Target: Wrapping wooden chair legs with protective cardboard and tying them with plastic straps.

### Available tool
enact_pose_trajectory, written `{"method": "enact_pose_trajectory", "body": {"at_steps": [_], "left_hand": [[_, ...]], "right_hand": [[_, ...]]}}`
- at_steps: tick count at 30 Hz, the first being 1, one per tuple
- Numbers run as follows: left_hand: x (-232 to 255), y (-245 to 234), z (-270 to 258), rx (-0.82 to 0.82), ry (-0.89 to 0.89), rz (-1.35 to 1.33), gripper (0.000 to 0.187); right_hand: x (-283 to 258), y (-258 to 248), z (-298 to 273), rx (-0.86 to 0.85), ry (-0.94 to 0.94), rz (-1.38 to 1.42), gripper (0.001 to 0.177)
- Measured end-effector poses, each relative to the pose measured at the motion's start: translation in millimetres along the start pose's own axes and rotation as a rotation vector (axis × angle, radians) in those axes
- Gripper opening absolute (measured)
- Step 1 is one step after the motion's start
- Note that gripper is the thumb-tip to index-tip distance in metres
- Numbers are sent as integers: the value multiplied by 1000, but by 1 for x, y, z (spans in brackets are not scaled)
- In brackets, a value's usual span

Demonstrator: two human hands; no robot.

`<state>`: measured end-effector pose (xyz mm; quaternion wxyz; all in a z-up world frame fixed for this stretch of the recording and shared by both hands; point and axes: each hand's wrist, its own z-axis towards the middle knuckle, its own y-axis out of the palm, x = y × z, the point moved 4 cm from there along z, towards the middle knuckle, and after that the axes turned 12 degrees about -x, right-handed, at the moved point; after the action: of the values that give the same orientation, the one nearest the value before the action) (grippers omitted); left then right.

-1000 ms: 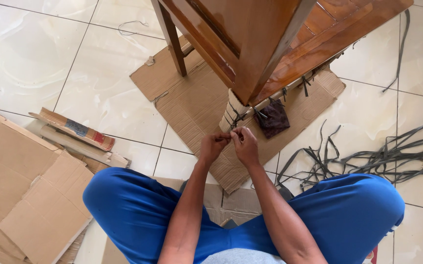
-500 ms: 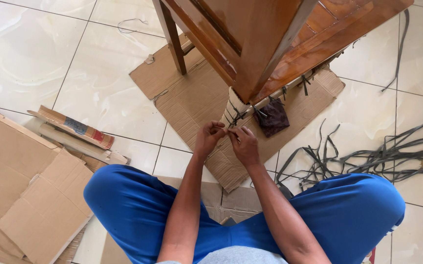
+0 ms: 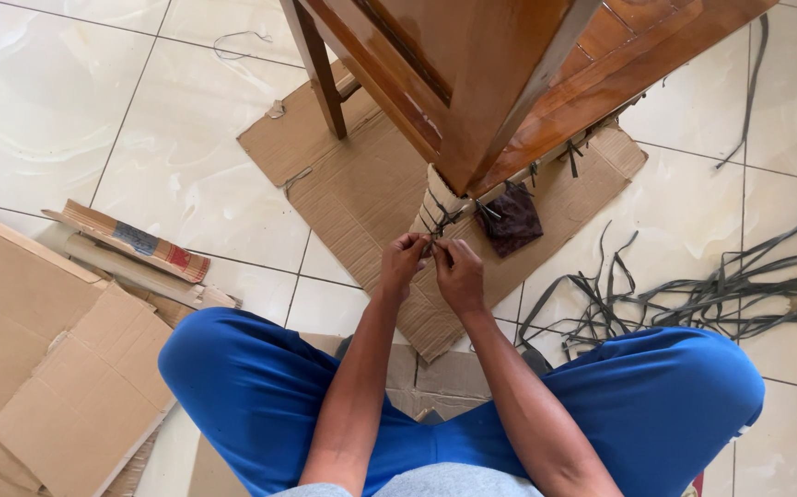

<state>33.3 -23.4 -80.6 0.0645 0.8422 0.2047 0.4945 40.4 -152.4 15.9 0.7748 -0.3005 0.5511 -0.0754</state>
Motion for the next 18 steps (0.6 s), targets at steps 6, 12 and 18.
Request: {"method": "enact_pose_trajectory", "body": {"at_steps": [6, 12, 18], "left_hand": [[-1, 6, -9, 31, 3, -75, 21], [6, 5, -14, 5, 45, -35, 23], [-4, -1, -3, -1, 78, 38, 23]], "right_hand": [[10, 0, -3, 58, 167, 75, 9], [-21, -9, 3, 32, 66, -71, 8], [-4, 7, -4, 8, -58, -356, 13]]}}
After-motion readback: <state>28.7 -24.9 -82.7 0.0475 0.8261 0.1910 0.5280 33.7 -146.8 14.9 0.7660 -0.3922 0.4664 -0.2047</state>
